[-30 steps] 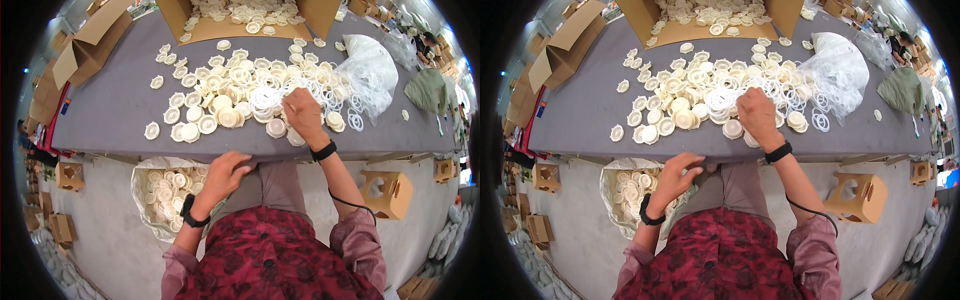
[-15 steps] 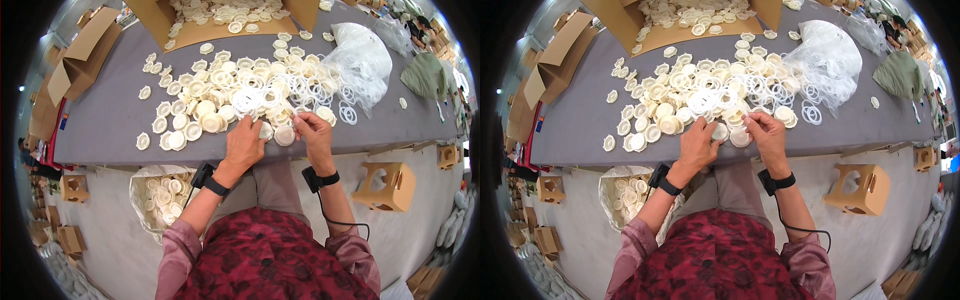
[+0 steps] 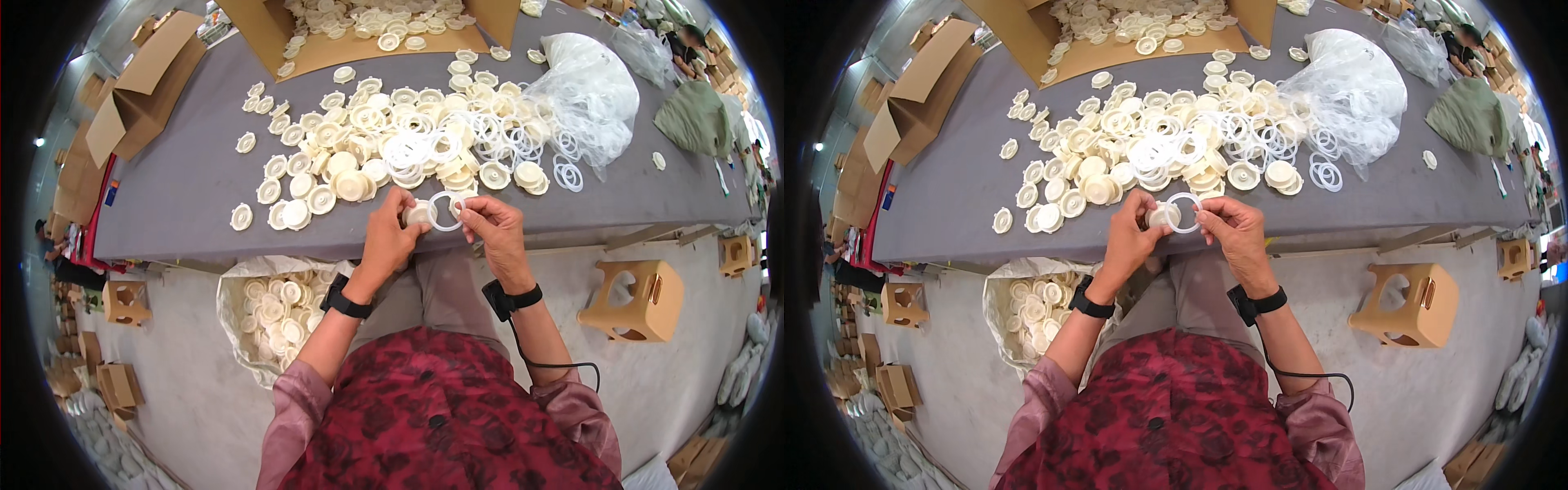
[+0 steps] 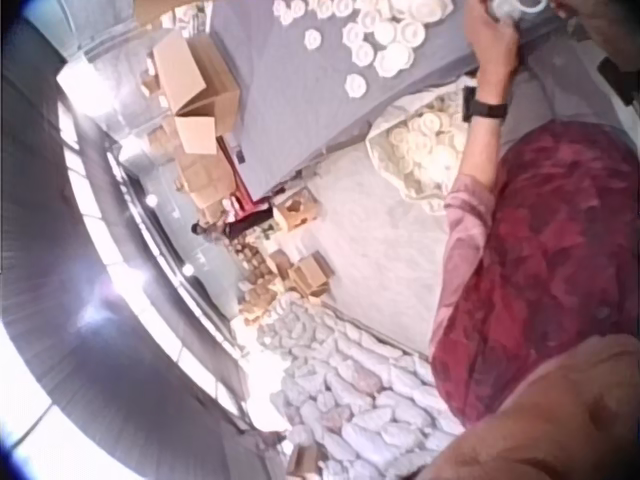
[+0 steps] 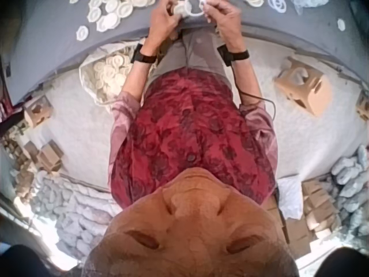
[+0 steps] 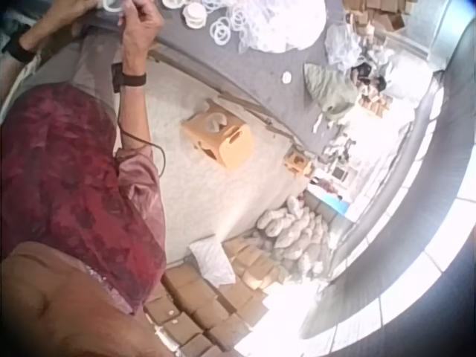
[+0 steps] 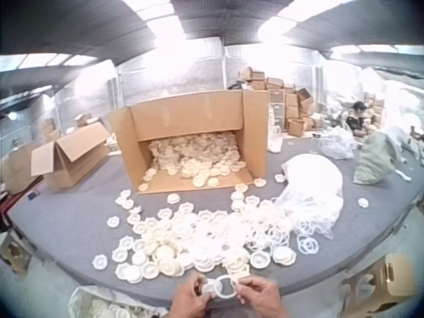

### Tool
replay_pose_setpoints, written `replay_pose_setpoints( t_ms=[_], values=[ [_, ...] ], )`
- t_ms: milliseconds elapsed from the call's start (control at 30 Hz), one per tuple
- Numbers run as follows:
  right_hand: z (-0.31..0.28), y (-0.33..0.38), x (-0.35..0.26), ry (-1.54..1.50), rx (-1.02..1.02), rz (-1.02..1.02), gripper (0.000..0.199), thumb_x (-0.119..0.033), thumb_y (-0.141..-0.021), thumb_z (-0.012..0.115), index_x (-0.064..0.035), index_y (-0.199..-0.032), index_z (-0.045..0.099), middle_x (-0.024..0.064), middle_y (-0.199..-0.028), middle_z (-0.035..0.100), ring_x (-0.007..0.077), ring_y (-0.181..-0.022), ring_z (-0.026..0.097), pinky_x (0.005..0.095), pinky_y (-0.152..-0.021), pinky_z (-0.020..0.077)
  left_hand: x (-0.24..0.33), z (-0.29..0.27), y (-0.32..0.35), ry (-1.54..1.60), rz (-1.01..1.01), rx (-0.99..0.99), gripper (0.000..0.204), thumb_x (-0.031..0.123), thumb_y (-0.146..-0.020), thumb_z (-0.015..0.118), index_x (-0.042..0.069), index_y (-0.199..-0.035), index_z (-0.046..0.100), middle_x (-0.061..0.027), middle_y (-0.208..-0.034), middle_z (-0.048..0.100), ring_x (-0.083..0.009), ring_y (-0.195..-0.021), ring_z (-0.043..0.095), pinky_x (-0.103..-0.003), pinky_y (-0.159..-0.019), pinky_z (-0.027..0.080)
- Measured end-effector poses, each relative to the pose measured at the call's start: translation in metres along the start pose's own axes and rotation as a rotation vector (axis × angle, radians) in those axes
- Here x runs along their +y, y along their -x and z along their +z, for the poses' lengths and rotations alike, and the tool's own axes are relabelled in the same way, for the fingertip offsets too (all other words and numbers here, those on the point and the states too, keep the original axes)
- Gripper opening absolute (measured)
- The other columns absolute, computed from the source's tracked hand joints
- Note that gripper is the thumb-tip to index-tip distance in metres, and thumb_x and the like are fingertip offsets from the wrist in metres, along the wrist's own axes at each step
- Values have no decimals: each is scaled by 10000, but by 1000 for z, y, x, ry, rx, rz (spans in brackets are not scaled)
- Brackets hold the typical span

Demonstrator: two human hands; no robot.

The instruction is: Manually assembling white plastic caps by snapping translucent rings onto them at a workstation.

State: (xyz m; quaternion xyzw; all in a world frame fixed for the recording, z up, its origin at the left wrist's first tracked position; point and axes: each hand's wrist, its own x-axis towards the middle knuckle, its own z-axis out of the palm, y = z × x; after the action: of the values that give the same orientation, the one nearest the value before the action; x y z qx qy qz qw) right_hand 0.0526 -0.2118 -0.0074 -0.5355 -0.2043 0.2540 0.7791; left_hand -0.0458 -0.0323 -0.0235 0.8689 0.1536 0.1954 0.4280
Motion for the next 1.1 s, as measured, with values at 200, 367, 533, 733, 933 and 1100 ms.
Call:
replay_pose_setpoints(
  t_ms=[200,367,533,733,933,1100],
  values=[
    [15,12,4,30,-17,7,103,-40,-877,714,16,-964,721,16,-780,664,64,-651,579,198,-559,462,1,-14,15,939,-264,-62,241,-29,-868,684,49,-1028,522,-70,-938,707,-97,-809,658,-228,-691,524],
    [30,20,10,17,-23,27,101,-64,-888,711,10,-956,720,14,-778,664,63,-652,580,197,-559,461,1,-21,42,1039,-305,-40,191,75,-930,664,55,-1095,571,-55,-973,707,-84,-810,646,-219,-691,516],
    [40,24,18,128,-24,69,89,-84,-907,695,-2,-935,710,-7,-764,660,31,-653,569,179,-554,446,4,-27,61,1135,-360,-54,179,101,-950,646,39,-1117,629,-40,-990,704,-72,-822,646,-210,-690,512],
    [51,31,27,210,-32,90,83,-86,-904,694,-10,-933,711,-21,-754,658,21,-640,564,172,-543,439,1,-26,72,1133,-246,10,185,62,-930,659,2,-1102,636,-60,-1003,704,-98,-868,669,-225,-764,542],
    [56,34,28,227,-26,95,80,-91,-899,703,-17,-930,712,-27,-754,657,14,-640,561,166,-537,436,-6,-29,76,1187,-327,11,166,50,-930,648,-5,-1086,639,-74,-1002,709,-112,-893,675,-247,-787,547],
    [58,35,31,219,-28,97,77,-89,-893,710,-17,-920,708,-30,-744,650,10,-634,556,161,-537,429,-15,-28,79,1312,-408,27,162,59,-940,629,1,-1089,654,-76,-1021,704,-130,-895,669,-269,-817,534]
  ],
)
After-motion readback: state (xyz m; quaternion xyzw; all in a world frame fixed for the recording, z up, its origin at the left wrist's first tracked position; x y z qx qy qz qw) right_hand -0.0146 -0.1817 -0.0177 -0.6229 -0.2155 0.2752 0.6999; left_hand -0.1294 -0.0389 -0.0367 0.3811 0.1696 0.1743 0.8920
